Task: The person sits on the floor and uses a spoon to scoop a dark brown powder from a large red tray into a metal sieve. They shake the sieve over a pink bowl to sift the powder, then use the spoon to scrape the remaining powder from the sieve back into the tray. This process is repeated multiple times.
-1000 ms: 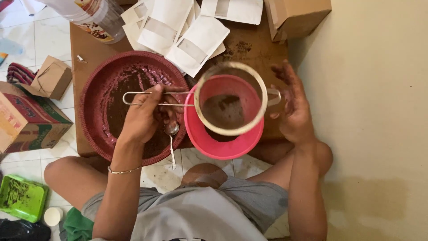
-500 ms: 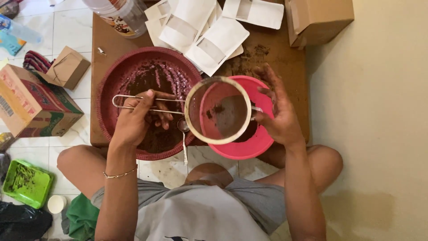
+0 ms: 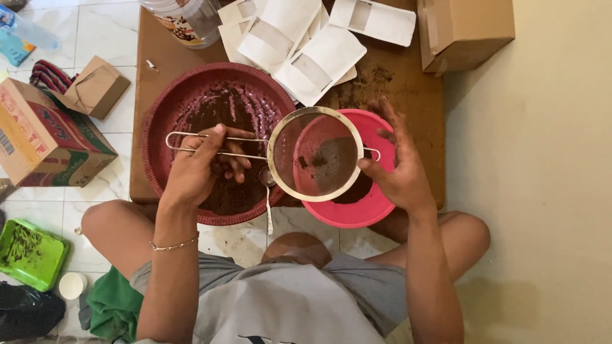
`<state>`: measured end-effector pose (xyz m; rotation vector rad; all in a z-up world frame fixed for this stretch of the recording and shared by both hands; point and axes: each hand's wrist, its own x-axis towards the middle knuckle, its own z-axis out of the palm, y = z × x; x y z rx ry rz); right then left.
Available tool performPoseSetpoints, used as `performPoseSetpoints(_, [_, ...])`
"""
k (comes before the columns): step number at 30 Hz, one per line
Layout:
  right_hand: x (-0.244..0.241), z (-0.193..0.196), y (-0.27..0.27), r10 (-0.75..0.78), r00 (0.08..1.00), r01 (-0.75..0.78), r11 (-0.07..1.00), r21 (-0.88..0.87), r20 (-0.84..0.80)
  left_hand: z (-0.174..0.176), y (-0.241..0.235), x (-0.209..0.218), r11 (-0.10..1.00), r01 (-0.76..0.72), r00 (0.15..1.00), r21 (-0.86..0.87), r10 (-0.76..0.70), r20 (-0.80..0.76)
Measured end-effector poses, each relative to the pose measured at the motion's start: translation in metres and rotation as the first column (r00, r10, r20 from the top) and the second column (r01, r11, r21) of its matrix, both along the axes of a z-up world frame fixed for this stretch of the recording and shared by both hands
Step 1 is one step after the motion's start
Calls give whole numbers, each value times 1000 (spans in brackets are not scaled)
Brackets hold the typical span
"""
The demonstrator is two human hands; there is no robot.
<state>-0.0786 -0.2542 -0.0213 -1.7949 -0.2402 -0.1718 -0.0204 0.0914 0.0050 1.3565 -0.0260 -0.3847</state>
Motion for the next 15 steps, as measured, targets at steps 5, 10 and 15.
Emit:
performPoseSetpoints(5, [3, 4, 2, 19, 1000, -19, 998, 62, 0, -7, 1, 1, 1000, -18, 1000, 2, 18, -8])
performPoseSetpoints(10, [2, -3, -1, 57, 998, -52, 982, 183, -24, -13, 3, 3, 1000, -1, 1000, 18, 1, -26])
performPoseSetpoints(15, [-2, -7, -1, 26, 999, -17, 981, 194, -46, -16, 0, 4, 1000, 20, 1000, 18, -20, -19])
